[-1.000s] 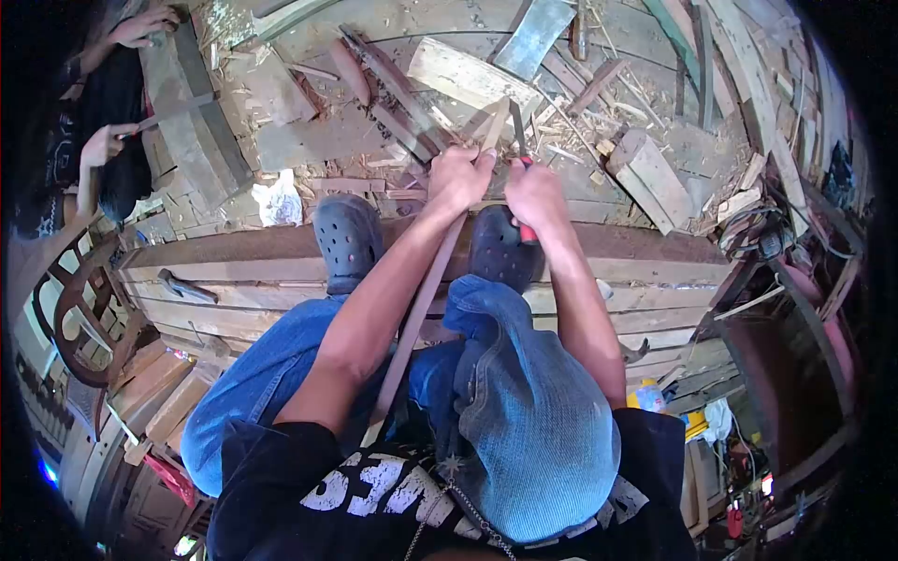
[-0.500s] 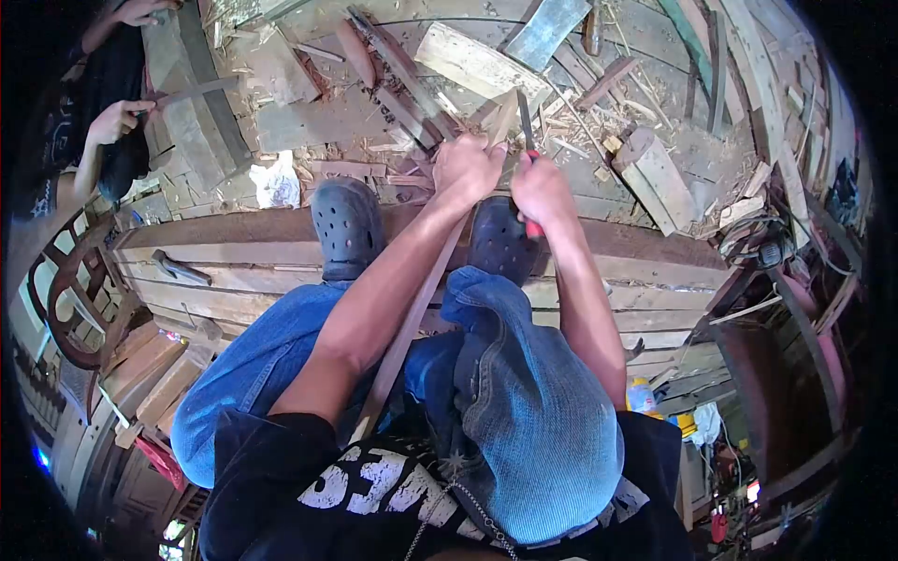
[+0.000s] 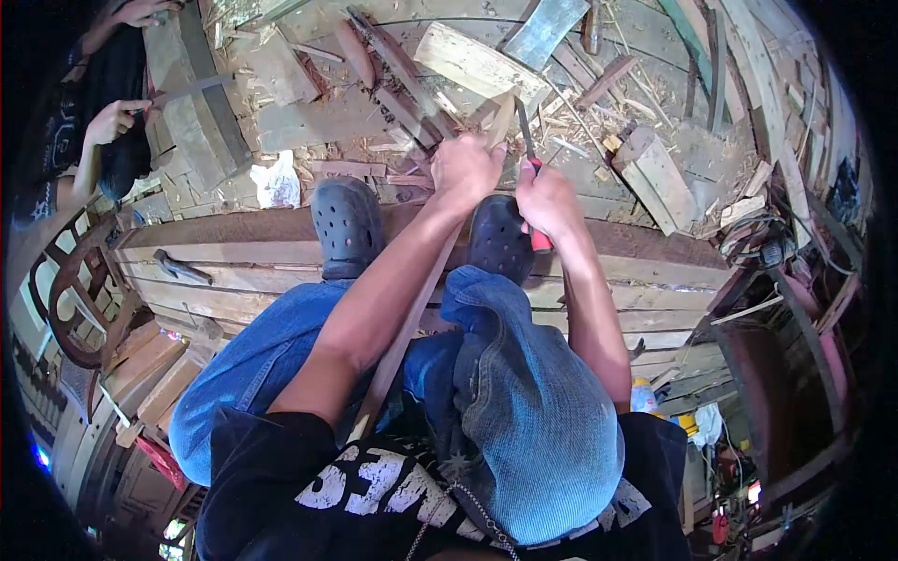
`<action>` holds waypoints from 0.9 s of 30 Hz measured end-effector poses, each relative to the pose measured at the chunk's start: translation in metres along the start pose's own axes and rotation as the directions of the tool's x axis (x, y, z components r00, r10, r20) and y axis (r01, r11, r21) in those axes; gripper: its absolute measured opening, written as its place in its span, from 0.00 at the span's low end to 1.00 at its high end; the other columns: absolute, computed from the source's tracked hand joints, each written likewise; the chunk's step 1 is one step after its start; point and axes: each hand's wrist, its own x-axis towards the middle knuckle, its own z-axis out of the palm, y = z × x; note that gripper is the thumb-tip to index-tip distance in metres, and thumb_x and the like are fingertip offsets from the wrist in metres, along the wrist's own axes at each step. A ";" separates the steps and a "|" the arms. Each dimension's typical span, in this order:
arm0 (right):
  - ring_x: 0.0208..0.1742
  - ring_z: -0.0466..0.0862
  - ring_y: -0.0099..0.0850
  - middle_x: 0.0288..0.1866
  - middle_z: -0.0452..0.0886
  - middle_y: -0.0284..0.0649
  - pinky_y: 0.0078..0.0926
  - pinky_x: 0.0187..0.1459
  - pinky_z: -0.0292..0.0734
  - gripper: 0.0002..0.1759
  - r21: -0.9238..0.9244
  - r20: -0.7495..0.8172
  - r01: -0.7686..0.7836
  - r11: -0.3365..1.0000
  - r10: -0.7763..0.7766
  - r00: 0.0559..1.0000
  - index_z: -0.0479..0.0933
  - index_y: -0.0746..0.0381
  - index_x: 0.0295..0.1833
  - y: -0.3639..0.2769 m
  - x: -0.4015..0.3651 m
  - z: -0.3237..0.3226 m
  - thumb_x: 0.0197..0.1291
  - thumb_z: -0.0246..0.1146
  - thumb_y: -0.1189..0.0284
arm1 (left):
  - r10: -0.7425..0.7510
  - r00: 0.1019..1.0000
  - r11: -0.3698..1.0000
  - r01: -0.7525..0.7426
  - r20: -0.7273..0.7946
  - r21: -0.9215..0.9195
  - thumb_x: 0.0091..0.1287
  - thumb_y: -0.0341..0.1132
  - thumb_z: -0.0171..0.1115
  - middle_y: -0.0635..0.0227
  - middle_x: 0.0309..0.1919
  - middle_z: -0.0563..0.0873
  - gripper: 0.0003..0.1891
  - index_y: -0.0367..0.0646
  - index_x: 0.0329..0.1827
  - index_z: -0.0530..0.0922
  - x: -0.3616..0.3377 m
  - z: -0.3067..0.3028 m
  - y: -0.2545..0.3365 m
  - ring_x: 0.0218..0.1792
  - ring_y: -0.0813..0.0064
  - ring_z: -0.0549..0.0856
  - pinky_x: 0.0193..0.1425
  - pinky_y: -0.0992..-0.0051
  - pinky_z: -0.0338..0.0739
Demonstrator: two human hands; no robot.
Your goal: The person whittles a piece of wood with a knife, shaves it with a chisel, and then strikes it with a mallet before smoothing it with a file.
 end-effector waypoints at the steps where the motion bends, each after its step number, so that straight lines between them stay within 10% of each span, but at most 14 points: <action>1: 0.23 0.86 0.43 0.20 0.81 0.55 0.40 0.34 0.82 0.28 0.001 0.001 0.001 1.000 -0.001 1.000 0.78 0.75 0.32 0.000 0.006 0.002 0.70 0.46 0.61 | 0.000 1.000 1.000 0.000 -0.001 0.002 0.59 0.47 0.66 0.45 0.35 0.86 0.18 0.47 0.47 0.86 0.001 0.001 0.000 0.42 0.49 0.86 0.50 0.59 0.80; 4: 0.33 0.86 0.49 0.22 0.82 0.55 0.39 0.46 0.80 0.27 -0.178 -0.054 0.093 0.980 -0.104 0.993 0.80 0.73 0.30 -0.005 0.020 0.001 0.69 0.46 0.61 | 0.000 1.000 0.996 0.002 -0.018 0.086 0.60 0.46 0.66 0.45 0.35 0.86 0.19 0.44 0.48 0.85 0.000 0.002 0.004 0.41 0.50 0.86 0.49 0.58 0.80; 23: 0.39 0.87 0.46 0.32 0.84 0.55 0.37 0.49 0.81 0.29 -0.212 0.031 0.074 0.974 -0.069 0.997 0.84 0.68 0.37 -0.013 0.015 0.006 0.63 0.53 0.51 | 0.055 0.995 0.983 -0.040 -0.078 0.177 0.62 0.49 0.64 0.44 0.35 0.86 0.20 0.36 0.37 0.85 -0.011 0.002 0.007 0.42 0.48 0.86 0.49 0.58 0.80; 27: 0.42 0.86 0.46 0.34 0.84 0.56 0.37 0.50 0.80 0.28 -0.253 -0.201 0.164 0.954 -0.217 0.955 0.83 0.69 0.39 -0.001 0.015 0.011 0.63 0.53 0.52 | 0.054 0.997 0.983 -0.042 -0.063 0.179 0.61 0.49 0.65 0.43 0.35 0.85 0.21 0.35 0.36 0.85 -0.001 0.005 0.003 0.41 0.48 0.86 0.48 0.58 0.81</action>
